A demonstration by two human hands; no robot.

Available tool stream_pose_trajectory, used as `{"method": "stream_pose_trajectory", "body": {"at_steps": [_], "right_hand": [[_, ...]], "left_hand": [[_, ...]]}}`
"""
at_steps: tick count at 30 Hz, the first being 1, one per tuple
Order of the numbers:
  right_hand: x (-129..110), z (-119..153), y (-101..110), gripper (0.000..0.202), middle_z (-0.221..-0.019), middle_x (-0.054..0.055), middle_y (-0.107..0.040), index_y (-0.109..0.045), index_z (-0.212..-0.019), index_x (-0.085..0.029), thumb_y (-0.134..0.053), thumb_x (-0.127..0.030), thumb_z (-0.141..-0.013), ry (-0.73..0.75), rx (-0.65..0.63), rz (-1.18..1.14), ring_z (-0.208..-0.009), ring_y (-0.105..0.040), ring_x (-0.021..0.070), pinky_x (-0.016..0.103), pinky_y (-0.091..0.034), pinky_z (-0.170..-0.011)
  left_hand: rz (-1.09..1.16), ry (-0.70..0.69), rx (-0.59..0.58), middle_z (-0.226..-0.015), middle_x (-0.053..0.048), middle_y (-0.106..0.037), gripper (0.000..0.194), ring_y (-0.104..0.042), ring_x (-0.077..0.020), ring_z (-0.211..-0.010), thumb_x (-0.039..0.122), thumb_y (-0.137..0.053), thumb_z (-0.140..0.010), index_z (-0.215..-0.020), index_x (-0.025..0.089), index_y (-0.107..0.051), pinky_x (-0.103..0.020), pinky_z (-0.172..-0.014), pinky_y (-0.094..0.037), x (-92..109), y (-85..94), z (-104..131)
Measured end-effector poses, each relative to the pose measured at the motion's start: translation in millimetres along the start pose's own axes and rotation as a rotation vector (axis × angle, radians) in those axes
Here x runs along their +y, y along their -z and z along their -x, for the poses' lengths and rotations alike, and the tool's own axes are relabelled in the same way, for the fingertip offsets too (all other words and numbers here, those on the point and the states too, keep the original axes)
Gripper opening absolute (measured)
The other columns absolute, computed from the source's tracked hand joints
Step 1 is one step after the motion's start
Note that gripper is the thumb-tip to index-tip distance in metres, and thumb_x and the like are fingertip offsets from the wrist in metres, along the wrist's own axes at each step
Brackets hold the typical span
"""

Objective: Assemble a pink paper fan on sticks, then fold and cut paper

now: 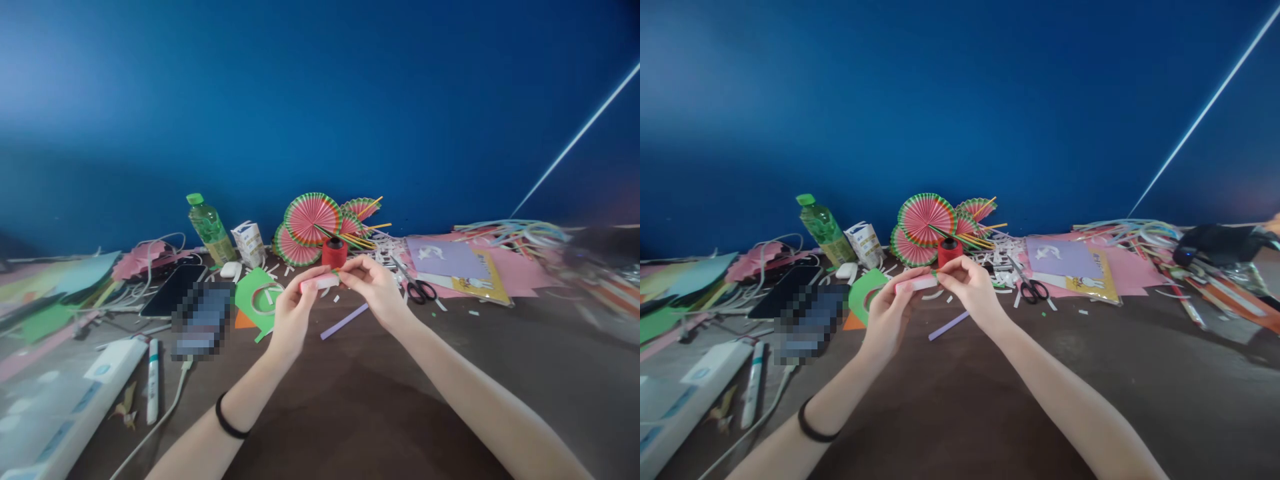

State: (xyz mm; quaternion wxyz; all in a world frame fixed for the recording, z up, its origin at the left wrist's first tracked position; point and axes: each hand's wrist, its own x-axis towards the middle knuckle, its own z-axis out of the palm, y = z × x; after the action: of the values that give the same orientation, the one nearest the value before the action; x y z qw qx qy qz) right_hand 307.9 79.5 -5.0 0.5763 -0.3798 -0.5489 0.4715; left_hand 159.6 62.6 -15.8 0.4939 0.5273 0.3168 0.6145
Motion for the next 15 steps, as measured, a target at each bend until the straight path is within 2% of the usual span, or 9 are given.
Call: {"method": "stream_pose_trajectory", "body": {"at_steps": [6, 10, 13, 15], "right_hand": [[-1, -2, 5, 0.018, -0.073, 0.000, -0.060, -0.060, -0.079, -0.018, -0.062, -0.035, -0.075, 0.036, -0.029, 0.016, -0.068, -0.056, 0.0135, 0.027, -0.045, -0.065], [-12, 2, 6, 0.015, -0.083, 0.002, -0.059, -0.061, -0.083, -0.020, -0.057, -0.034, -0.080, 0.184, 0.042, 0.204, -0.076, -0.055, 0.0146, 0.028, -0.044, -0.068], [-17, 5, 3, 0.014, -0.087, 0.003, -0.056, -0.060, -0.085, -0.021, -0.055, -0.033, -0.082, 0.281, 0.010, 0.330, -0.076, -0.053, 0.0146, 0.028, -0.042, -0.067], [-16, 6, 1, 0.012, -0.087, 0.003, -0.055, -0.060, -0.083, -0.020, -0.058, -0.032, -0.080, 0.295, -0.027, 0.379, -0.075, -0.052, 0.0148, 0.028, -0.041, -0.065]], "left_hand": [[0.083, 0.069, -0.014, -0.106, -0.008, -0.066, 0.022, -0.064, -0.0189, -0.091, 0.033, -0.057, -0.081, -0.095, 0.018, -0.065, -0.032, -0.084, -0.050, 0, 5.3, -6], [0.058, 0.071, -0.002, -0.105, -0.008, -0.066, 0.023, -0.065, -0.0189, -0.087, 0.033, -0.055, -0.082, -0.094, 0.017, -0.064, -0.033, -0.084, -0.050, 3, 6.4, -8], [-0.002, 0.073, -0.011, -0.104, -0.008, -0.067, 0.023, -0.064, -0.0193, -0.089, 0.034, -0.055, -0.082, -0.095, 0.017, -0.064, -0.033, -0.084, -0.049, 6, 5.6, -7], [-0.057, 0.078, -0.042, -0.104, -0.009, -0.066, 0.024, -0.063, -0.0199, -0.092, 0.034, -0.055, -0.082, -0.095, 0.017, -0.064, -0.033, -0.084, -0.049, 8, 5.5, -5]]}}
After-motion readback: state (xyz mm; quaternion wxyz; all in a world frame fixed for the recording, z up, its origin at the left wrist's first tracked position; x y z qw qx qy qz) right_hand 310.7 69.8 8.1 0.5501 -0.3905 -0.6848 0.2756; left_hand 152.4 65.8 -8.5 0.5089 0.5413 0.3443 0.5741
